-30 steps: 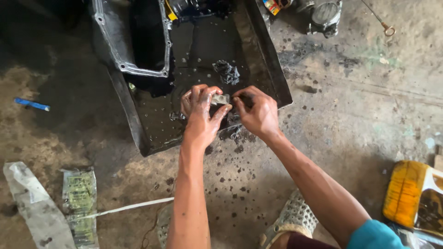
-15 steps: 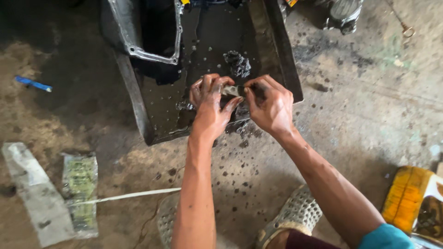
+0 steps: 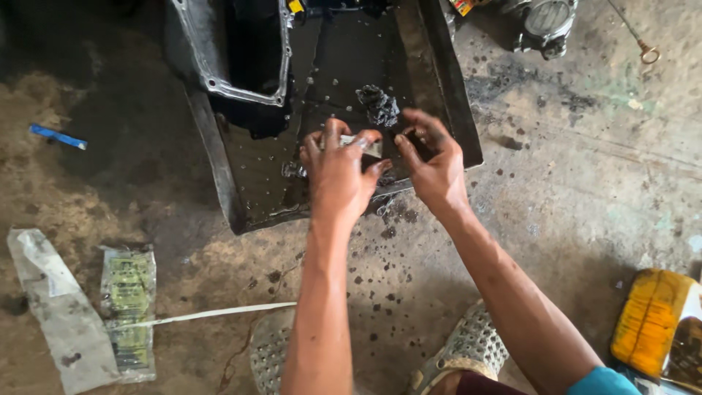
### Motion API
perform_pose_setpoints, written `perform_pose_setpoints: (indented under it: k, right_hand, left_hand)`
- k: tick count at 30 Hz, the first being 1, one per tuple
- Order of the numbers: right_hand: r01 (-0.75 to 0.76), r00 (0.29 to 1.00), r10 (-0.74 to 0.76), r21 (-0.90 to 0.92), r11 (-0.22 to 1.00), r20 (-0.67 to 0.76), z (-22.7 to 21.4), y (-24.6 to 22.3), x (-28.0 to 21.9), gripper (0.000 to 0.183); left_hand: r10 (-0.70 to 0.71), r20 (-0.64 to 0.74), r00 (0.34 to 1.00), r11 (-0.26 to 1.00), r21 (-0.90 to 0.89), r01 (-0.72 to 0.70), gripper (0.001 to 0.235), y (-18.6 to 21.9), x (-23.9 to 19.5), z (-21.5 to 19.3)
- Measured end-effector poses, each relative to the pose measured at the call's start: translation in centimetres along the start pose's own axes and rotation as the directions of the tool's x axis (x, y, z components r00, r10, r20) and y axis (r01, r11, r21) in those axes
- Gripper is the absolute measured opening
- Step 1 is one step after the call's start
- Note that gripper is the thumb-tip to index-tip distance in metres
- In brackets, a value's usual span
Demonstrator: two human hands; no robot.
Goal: The person scrubs a greasy metal engine part with a steel wool pad over a black tray filled with dark liquid. They repeatedly rub the part's surfaces and edges, occasionally dipping it into the liquid to rinse off loosened grime.
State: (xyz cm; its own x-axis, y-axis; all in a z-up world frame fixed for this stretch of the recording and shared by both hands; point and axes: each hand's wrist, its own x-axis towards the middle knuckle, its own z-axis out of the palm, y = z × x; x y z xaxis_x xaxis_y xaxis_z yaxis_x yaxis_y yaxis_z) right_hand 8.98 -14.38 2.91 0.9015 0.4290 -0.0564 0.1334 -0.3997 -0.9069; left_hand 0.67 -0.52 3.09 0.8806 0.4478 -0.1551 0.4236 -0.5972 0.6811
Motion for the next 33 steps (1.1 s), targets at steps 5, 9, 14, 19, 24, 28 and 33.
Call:
perform_pose_setpoints:
  k: [5,9,14,19,24,28,33]
  right_hand:
    - [0.045,0.99,-0.037,-0.059,0.997,0.135,-1.7,-3.0,0.5,0.017]
    - [0.395,0.91,-0.351,-0.2,0.897,0.222,-1.5,-5.3,0.6,0.012]
    - [0.344,0.924,-0.287,-0.219,0.913,0.255,-0.9,-6.9,1.0,0.013]
    - [0.381,0.91,-0.292,-0.311,0.871,0.296,-0.7,-7.7,1.1,0.01]
    - [0.425,0.898,-0.356,-0.296,0.856,0.261,0.3,-7.9,1.1,0.01]
    - [0.399,0.902,-0.341,-0.21,0.892,0.265,0.7,-7.4,0.6,0.01]
    - [0.349,0.931,-0.288,-0.311,0.884,0.225,1.2,-7.3,2.6,0.008]
  left_hand:
    - [-0.019,-0.095,0.995,0.936,-0.352,-0.015,0.046,-0.7,-0.5,-1.4]
    - [0.056,-0.158,0.986,0.945,-0.311,-0.103,0.045,-0.8,-0.7,-2.1]
    - [0.038,-0.125,0.991,0.885,-0.456,-0.091,0.045,-1.5,-1.0,-2.3]
    - [0.126,-0.18,0.976,0.745,-0.632,-0.213,0.041,-3.5,-0.5,-1.2]
    - [0.068,-0.237,0.969,0.762,-0.615,-0.204,0.037,-4.5,0.1,-0.4]
    - [0.07,-0.248,0.966,0.651,-0.723,-0.233,0.042,-4.2,0.3,-0.6]
    - [0.088,-0.239,0.967,0.81,-0.549,-0.209,0.045,-3.9,-0.4,-1.8]
